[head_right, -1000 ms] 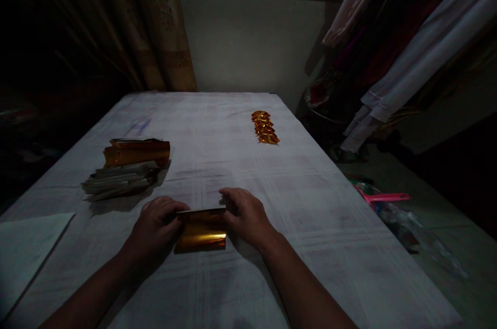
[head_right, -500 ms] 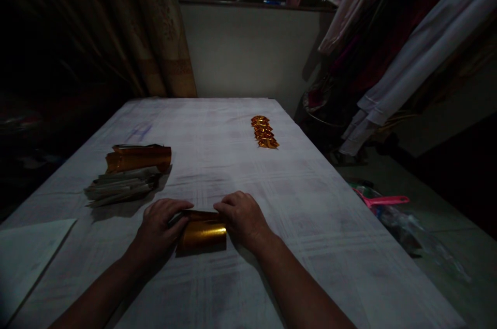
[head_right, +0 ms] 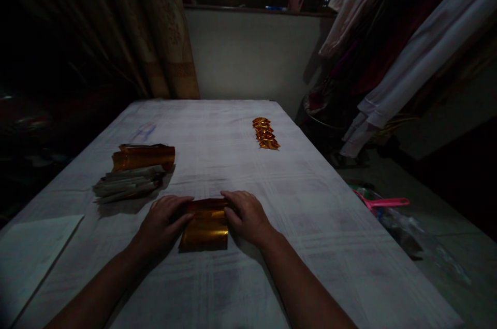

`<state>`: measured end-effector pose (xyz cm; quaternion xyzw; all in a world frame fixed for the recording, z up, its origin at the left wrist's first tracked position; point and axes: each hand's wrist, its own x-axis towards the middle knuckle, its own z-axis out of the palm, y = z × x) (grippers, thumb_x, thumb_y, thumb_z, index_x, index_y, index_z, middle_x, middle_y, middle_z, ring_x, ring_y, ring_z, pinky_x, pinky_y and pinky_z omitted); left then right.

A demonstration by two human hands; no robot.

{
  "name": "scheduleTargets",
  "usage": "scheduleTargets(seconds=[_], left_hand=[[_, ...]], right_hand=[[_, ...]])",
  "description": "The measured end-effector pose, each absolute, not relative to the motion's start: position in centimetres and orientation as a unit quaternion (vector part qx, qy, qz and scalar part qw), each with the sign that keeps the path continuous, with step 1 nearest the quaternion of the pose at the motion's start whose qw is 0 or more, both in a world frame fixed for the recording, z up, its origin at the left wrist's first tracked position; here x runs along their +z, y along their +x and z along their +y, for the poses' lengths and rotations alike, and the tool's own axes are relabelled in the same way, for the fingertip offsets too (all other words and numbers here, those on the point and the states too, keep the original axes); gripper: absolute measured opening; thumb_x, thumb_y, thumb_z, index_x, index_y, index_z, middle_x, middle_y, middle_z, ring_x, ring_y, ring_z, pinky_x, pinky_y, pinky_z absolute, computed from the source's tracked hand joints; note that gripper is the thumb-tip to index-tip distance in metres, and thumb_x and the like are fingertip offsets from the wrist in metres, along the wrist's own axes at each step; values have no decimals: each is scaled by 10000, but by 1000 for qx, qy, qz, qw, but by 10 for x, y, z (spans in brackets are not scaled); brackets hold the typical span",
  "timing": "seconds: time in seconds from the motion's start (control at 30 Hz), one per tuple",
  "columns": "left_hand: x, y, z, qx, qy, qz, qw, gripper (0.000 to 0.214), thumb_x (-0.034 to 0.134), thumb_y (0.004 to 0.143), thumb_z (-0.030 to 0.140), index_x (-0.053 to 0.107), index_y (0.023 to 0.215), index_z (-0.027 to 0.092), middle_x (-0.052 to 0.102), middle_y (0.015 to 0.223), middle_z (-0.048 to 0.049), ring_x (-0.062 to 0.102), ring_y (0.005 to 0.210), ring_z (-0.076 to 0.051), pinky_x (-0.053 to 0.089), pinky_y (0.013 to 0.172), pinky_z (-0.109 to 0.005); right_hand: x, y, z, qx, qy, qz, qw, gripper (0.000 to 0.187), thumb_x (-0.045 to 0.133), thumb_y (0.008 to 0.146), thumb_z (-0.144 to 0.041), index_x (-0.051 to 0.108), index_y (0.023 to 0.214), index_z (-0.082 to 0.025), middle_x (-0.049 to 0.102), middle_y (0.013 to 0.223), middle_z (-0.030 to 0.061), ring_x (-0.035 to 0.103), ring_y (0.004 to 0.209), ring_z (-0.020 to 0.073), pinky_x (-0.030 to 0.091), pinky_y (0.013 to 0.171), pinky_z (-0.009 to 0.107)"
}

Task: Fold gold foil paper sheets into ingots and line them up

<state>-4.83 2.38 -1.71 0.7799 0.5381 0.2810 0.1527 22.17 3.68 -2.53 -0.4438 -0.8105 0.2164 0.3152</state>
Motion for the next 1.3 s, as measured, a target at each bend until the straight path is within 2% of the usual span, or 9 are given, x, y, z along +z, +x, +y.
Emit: scheduleTargets(seconds=[0.23,0.47,0.6,0.67,0.83,1.0,1.13,1.23,1.3], left_hand=[[-19,-46,24,276,761,567,154,409,635,844,318,656,1249,261,733,1082,-62,622,1055,-287,411,994,-472],[-5,-39,21,240,755,589,162,158,594,820,310,730,869,247,717,870,-48,620,935,-286,369,965,-496],[0,-35,19,295,716,587,236,138,585,760,297,688,833,241,723,907,-53,612,1000,-304,379,979,-491],[1,-35,20,313,689,582,297,139,582,762,332,661,823,235,720,872,-43,637,934,-283,443,910,-441],[3,-32,28,344,638,564,396,338,578,805,503,632,972,214,719,811,-34,688,766,-221,512,708,-324],[9,-32,36,347,613,574,417,494,630,750,561,609,1087,200,717,798,-34,699,719,-217,511,637,-300],[21,-32,42,298,671,569,371,443,622,773,462,611,1151,231,716,787,-4,681,694,-203,463,605,-270],[32,-29,52,227,743,530,341,454,660,739,357,641,1184,268,719,728,28,667,664,-193,438,615,-253],[36,-25,61,180,784,501,318,493,663,726,300,648,1218,290,727,722,35,667,666,-194,431,623,-245]], right_hand=[[-21,217,35,230,-479,-798,284,438,611,819,-151,694,1241,-230,757,964,74,686,874,228,502,849,403],[-12,214,32,241,-471,-807,261,435,653,810,-173,705,1233,-257,761,1125,77,692,1021,264,493,920,424],[-13,213,32,266,-485,-788,269,429,654,788,-162,731,1197,-269,778,1033,61,704,955,248,515,891,398],[-16,214,32,301,-491,-762,297,420,659,792,-198,730,1202,-253,774,989,56,703,901,230,529,861,378],[-26,214,33,429,-468,-676,374,494,686,801,-297,668,1287,-211,732,862,16,659,746,169,539,738,317],[-24,215,29,475,-432,-681,351,647,711,776,-239,565,1406,-216,693,822,-12,637,706,145,515,688,284],[-15,217,25,457,-428,-708,327,790,719,778,-218,431,1512,-249,720,961,16,661,752,150,537,745,312],[-8,221,27,428,-440,-715,335,709,664,846,-231,426,1514,-255,717,1134,72,666,764,143,552,737,313],[-4,223,31,382,-442,-740,333,590,607,867,-158,520,1442,-257,713,1183,80,678,838,156,556,763,315]])
